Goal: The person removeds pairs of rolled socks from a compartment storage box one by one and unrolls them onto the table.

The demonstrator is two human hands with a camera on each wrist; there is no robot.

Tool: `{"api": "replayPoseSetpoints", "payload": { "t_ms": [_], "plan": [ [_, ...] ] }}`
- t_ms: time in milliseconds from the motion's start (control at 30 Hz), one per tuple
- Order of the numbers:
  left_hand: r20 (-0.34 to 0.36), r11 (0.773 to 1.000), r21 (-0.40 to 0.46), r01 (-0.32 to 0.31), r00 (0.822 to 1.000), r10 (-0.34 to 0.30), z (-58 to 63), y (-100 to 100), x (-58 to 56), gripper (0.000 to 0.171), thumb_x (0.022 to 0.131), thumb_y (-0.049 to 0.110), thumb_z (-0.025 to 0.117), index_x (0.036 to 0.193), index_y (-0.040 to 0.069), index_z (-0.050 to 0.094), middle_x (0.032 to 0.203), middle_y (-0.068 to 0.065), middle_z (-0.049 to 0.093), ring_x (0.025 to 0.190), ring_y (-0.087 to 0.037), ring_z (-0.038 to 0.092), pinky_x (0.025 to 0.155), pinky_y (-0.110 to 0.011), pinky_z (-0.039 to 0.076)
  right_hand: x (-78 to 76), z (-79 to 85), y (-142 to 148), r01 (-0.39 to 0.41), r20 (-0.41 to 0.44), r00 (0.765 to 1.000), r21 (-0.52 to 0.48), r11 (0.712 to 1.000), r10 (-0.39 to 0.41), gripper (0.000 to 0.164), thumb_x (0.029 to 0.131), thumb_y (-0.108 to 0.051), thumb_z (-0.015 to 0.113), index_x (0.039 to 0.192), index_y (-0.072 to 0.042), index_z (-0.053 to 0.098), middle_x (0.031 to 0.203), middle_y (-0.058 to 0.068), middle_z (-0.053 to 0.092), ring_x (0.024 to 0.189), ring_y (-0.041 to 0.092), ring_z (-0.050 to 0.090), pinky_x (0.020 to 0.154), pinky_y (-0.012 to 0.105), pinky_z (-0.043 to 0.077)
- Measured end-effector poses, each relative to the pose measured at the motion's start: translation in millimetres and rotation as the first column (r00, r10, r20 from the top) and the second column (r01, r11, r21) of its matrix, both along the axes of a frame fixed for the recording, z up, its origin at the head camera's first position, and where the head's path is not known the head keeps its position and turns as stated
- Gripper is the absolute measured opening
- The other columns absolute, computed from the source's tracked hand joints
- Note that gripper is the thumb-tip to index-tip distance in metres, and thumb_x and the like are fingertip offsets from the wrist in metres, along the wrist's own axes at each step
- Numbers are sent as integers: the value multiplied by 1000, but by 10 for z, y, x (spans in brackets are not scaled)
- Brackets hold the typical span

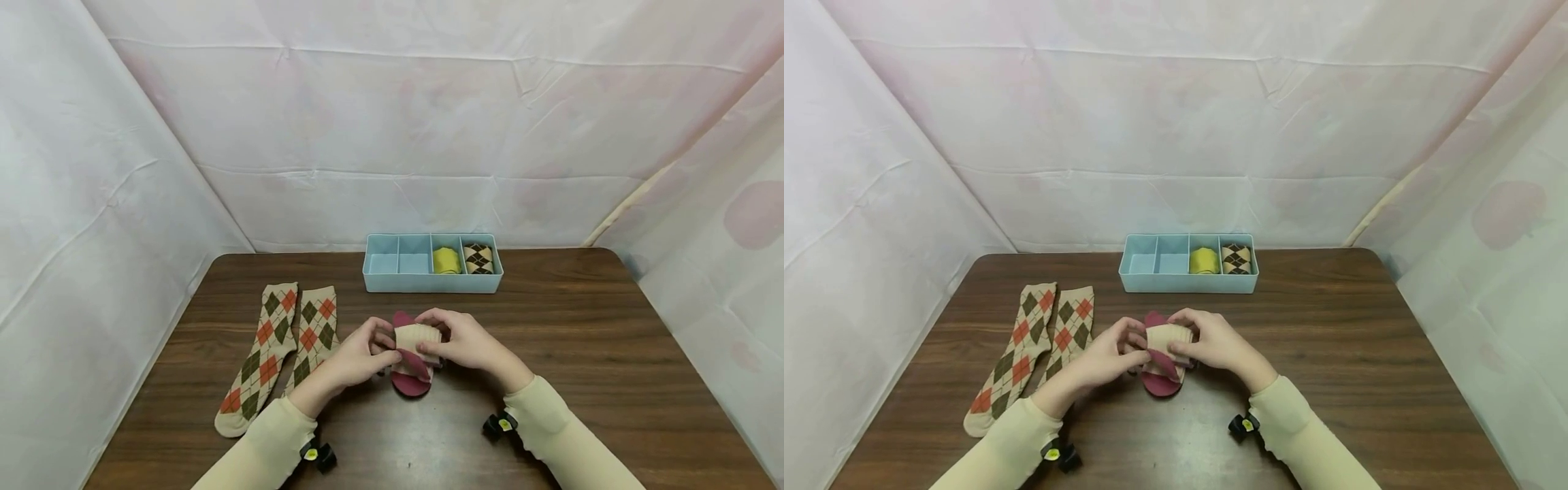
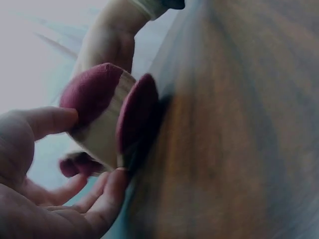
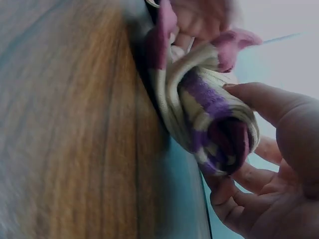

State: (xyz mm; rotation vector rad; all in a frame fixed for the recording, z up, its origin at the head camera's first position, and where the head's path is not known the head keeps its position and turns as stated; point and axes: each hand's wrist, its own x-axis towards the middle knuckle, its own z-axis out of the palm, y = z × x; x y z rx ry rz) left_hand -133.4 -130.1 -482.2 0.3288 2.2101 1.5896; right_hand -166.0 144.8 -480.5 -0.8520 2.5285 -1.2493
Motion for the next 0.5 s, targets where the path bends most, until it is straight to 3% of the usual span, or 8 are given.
{"api": "replayPoseSetpoints", "payload": {
  "t_ms": [200,367,500],
  "plan": [
    [-29,999,-35,19,999,-20,88,-44,18,38,102,27,76,129,5,63,111,-10,73,88,-23,72,74,-39,61,2,5,-17,-29,46,999,26,999,28,40,101,-35,83,133,-16,69,112,-7,75,91,9,70,82,32,58],
    [-112,987,-105,120,985,-132,44,-51,100,43,96,21,85,127,5,61,111,-8,70,90,-16,70,77,-30,59,15,15,2,-104,104,990,44,994,99,40,101,-37,82,131,-13,69,105,-6,75,85,10,67,76,31,57],
    [-94,981,-95,172,979,-181,52,-73,205,50,91,15,89,130,6,59,113,-7,68,93,-17,70,80,-27,59,12,43,29,-147,155,979,60,987,136,40,101,-40,82,130,-15,69,104,-9,75,85,10,69,77,31,57]
  ]
}}
